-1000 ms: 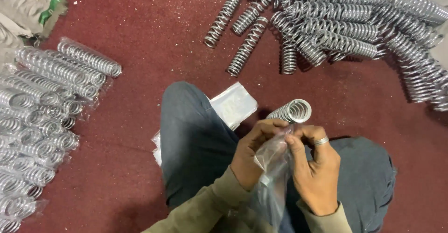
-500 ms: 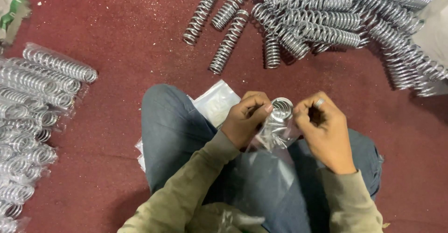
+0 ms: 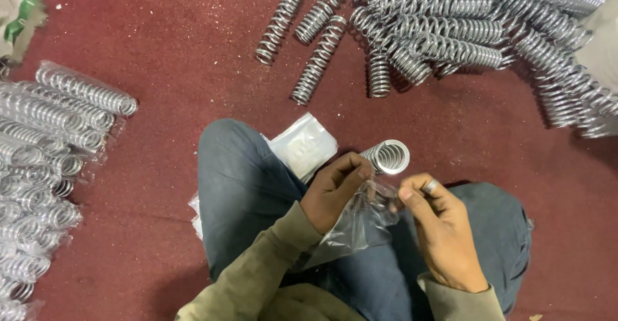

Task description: The person places metal springs into plastic bags by hand and stacks the filled bags.

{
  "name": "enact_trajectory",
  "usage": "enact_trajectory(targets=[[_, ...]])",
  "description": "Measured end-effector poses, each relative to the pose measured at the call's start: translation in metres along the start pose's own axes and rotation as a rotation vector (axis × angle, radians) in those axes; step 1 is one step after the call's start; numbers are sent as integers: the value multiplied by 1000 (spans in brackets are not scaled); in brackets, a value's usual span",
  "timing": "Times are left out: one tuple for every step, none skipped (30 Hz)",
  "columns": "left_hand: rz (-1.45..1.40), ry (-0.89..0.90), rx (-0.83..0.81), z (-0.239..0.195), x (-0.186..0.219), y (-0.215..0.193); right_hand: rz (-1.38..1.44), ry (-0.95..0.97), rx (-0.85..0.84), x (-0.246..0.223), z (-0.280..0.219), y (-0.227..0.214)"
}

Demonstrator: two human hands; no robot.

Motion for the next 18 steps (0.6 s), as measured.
enact_trajectory(targets=[[-15,-18,-34,4,2,5,-213,-60,79,-10,-1,-6],[-14,-19,-30,7,-6,0,-213,-58,76,-15,4,-5],[152,113,20,12,-3,-11,-323,-136,105,-28,7,-3],[312,249,62,19,1,-18,-432,-221,145,-41,10,-3],[309,254,56,23,3,-15,-432,-225,151,-45,17,-3],[359,235,63,26,3,-14,-519,-290,158,-53,21,0],[409,217,69,30,3,-14,-605,-356,165,-60,26,4],[412,218,73,38,5,-11,-605,-358,161,-56,39,1],[407,54,129,44,-7,-16,-514,-262,152,-45,55,-6],[400,-114,186,46,-18,-22,-423,-163,140,-31,70,-11],[403,-117,192,52,-38,-38,-422,-160,133,-16,83,-16],[479,-239,237,55,-65,-60,-391,-75,154,4,98,-26],[554,-361,282,57,-91,-81,-360,9,174,23,113,-36],[554,-353,275,52,-92,-80,-358,1,181,21,104,-28],[385,-339,310,46,-97,-77,-253,26,173,23,97,-22],[216,-331,347,37,-103,-76,-148,57,160,27,88,-13],[217,-330,344,31,-88,-64,-146,56,162,14,84,-11],[382,-183,303,23,-57,-53,-158,-32,177,-3,72,-7]])
Point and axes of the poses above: each hand's wrist, its own z-axis towards the middle knuckle, its own y-axis out of the palm, x = y × z, the point moved 9 cm from there along z, towards the middle knuckle, and after that the axes turned 12 degrees about y, right-handed, at the moved point
